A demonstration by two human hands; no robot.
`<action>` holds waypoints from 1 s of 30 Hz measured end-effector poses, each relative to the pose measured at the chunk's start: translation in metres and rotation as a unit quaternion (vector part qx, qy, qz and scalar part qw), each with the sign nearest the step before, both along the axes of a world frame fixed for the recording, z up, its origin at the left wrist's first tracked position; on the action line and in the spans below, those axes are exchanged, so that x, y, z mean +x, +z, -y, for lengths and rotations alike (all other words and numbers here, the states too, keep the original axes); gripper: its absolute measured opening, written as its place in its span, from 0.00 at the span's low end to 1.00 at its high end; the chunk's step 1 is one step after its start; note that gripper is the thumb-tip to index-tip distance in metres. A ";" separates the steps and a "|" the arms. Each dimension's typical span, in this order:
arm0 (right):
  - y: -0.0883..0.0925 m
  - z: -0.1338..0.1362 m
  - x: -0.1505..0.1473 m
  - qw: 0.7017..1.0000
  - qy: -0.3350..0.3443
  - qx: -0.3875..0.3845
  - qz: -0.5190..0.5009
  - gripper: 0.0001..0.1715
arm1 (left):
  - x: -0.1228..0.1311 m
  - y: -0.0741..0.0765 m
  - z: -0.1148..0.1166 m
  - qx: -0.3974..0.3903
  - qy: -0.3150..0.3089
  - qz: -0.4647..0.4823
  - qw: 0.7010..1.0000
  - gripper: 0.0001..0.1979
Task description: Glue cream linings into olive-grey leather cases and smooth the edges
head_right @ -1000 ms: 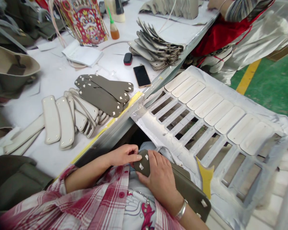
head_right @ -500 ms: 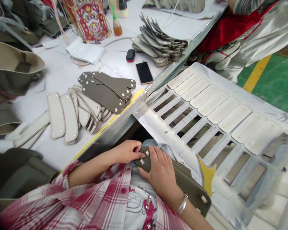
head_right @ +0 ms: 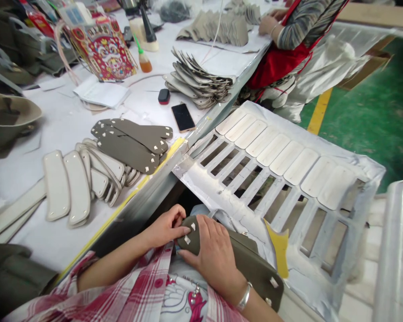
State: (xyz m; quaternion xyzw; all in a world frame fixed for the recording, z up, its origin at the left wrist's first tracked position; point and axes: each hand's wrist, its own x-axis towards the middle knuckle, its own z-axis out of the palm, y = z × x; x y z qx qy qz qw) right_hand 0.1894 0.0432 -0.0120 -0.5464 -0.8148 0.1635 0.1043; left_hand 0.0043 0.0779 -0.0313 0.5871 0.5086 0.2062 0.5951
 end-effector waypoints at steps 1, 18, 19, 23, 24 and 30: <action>0.001 -0.001 -0.001 1.000 -0.001 -0.010 -0.004 0.44 | 0.000 0.000 -0.001 0.001 -0.005 0.004 1.000 0.19; 0.016 -0.027 0.017 0.977 -0.024 -0.202 -0.060 0.21 | 0.004 -0.002 0.003 0.093 -0.012 -0.020 0.995 0.16; 0.016 -0.028 0.016 0.977 -0.025 -0.204 -0.062 0.20 | 0.004 -0.003 0.003 0.101 -0.009 -0.021 0.995 0.16; 0.016 -0.027 0.009 0.978 -0.025 -0.198 -0.068 0.18 | 0.004 -0.004 0.004 0.115 -0.009 -0.031 0.993 0.16; 0.016 -0.026 0.008 0.979 -0.025 -0.193 -0.065 0.18 | 0.003 -0.003 0.003 0.111 -0.020 -0.031 0.993 0.16; 0.020 -0.008 0.035 0.997 -0.029 -0.071 -0.005 0.27 | -0.002 0.023 -0.009 0.177 -0.088 -0.152 0.968 0.21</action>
